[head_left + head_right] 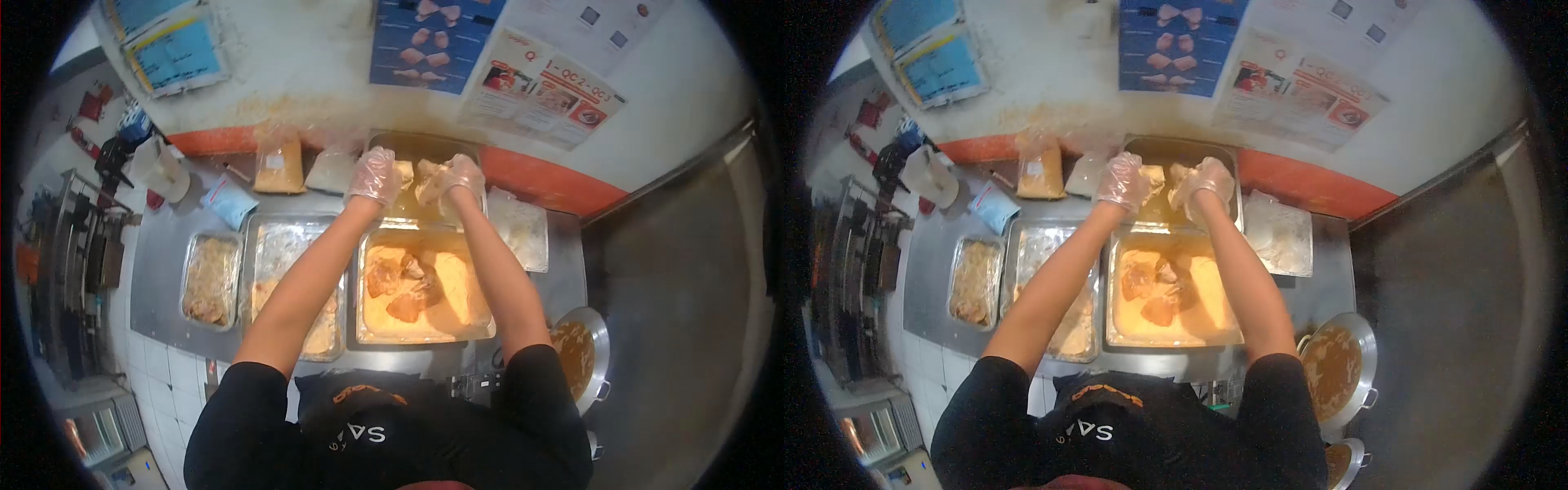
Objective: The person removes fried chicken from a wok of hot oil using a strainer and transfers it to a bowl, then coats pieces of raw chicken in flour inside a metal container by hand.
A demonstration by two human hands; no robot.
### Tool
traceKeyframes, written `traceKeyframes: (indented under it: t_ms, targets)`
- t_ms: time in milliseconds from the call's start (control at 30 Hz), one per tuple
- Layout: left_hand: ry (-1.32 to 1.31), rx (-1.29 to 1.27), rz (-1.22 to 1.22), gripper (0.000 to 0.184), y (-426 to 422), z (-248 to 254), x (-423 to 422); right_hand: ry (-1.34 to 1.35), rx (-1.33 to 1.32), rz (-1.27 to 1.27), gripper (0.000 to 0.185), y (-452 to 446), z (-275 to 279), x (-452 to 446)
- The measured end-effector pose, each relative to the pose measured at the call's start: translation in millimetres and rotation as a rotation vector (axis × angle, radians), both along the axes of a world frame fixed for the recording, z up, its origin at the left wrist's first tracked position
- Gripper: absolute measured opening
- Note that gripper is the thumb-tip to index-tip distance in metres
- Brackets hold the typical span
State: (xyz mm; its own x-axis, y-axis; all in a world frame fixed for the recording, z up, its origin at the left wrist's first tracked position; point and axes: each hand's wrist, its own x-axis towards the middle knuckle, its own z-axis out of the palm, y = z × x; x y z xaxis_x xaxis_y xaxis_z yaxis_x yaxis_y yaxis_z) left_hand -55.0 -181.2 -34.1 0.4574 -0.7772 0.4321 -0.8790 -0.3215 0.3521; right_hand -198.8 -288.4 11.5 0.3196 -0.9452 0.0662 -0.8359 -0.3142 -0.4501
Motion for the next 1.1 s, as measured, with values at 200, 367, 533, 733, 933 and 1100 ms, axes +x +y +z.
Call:
traceKeyframes:
  t_ms: [200, 367, 533, 733, 933, 1100]
  targets:
    - [0.187, 0.375, -0.067, 0.020, -51, -57, -11, -0.018, 0.100, -0.059, 0.019, -38, -83, -5]
    - [0.169, 0.421, -0.078, 0.020, -53, -78, -16, 0.129, 0.140, 0.039, 0.022, -50, -108, -7]
    - [0.197, 0.403, -0.115, 0.019, -58, -88, -12, 0.154, 0.184, 0.107, 0.023, -47, -110, -5]
    - [0.147, 0.455, -0.138, 0.021, -63, -82, -13, 0.120, 0.216, 0.035, 0.024, -50, -122, 1]
    - [0.026, 0.248, -0.174, 0.019, -57, -33, -7, 0.053, 0.037, 0.077, 0.021, -49, -65, -5]
    - [-0.036, 0.128, -0.144, 0.018, -59, 47, -7, -0.191, 0.038, 0.066, 0.022, -52, 7, -10]
